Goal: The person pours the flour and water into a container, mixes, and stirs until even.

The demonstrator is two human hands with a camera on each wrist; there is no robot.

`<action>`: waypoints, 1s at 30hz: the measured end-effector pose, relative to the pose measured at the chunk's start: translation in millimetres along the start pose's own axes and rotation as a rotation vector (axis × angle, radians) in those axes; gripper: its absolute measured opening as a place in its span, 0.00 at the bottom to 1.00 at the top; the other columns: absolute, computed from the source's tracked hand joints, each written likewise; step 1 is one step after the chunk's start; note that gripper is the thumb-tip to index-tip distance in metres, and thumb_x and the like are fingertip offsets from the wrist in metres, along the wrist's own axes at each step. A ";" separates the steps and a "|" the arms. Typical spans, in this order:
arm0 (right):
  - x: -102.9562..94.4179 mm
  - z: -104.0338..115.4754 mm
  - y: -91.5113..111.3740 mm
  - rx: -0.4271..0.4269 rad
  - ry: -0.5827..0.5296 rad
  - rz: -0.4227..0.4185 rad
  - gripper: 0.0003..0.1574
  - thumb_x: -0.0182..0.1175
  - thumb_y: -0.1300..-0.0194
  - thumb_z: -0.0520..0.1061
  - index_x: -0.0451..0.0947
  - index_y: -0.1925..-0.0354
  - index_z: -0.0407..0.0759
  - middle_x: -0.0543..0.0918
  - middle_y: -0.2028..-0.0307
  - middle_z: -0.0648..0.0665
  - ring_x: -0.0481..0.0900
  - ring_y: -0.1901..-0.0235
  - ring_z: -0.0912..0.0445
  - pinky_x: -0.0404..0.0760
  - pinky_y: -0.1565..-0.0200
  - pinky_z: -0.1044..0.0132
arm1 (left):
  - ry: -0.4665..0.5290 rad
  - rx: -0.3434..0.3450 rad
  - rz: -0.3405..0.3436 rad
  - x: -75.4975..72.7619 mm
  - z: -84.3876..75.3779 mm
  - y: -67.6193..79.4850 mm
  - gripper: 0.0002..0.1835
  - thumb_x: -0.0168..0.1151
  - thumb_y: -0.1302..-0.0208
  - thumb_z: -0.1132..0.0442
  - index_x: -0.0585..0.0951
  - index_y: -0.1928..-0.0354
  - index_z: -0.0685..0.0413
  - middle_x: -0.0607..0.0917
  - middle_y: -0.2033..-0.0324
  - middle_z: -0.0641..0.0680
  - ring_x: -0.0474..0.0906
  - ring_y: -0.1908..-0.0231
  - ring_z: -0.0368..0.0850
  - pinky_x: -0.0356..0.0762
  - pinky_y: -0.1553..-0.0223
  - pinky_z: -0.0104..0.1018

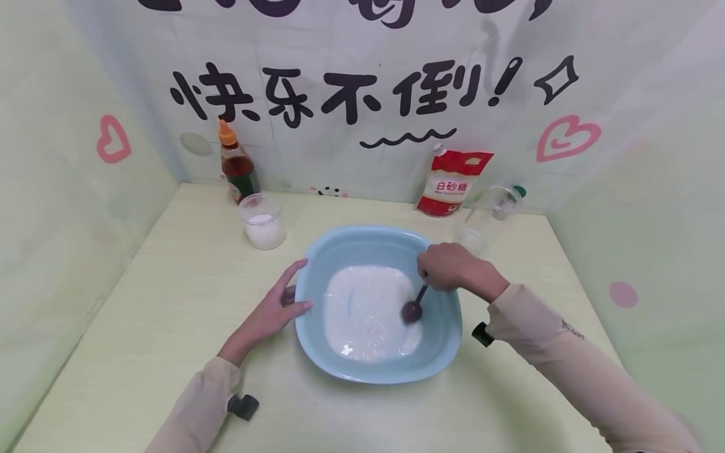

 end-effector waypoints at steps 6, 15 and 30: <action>-3.3 -10.1 -16.9 0.039 -0.054 -0.235 0.04 0.62 0.36 0.41 0.83 0.64 0.42 0.79 0.78 0.46 0.73 0.78 0.52 0.76 0.70 0.65 | -0.002 -0.002 -0.006 -1.4 -1.2 1.0 0.43 0.62 0.31 0.61 0.51 0.22 0.35 0.71 0.36 0.77 0.75 0.39 0.72 0.84 0.49 0.52; 11.6 31.3 -25.9 -0.225 -0.066 -0.151 0.12 0.61 0.34 0.38 0.86 0.72 0.49 0.79 0.78 0.53 0.71 0.75 0.56 0.70 0.69 0.67 | -0.004 0.001 -0.010 2.0 0.7 -0.3 0.42 0.62 0.31 0.61 0.51 0.22 0.33 0.71 0.35 0.76 0.75 0.39 0.72 0.84 0.49 0.52; 1.9 -0.7 1.7 0.013 0.111 -0.161 0.03 0.61 0.34 0.38 0.80 0.66 0.41 0.77 0.77 0.45 0.72 0.77 0.52 0.72 0.73 0.65 | 0.000 0.013 -0.009 1.6 -0.5 0.2 0.43 0.61 0.31 0.63 0.51 0.22 0.35 0.72 0.37 0.78 0.76 0.41 0.72 0.85 0.52 0.50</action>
Point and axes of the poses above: each hand's wrist, its own y-axis away from the middle knuckle, its own x-axis out of the palm, z = x × y, the point moved 1 cm from there along -y, towards the middle knuckle
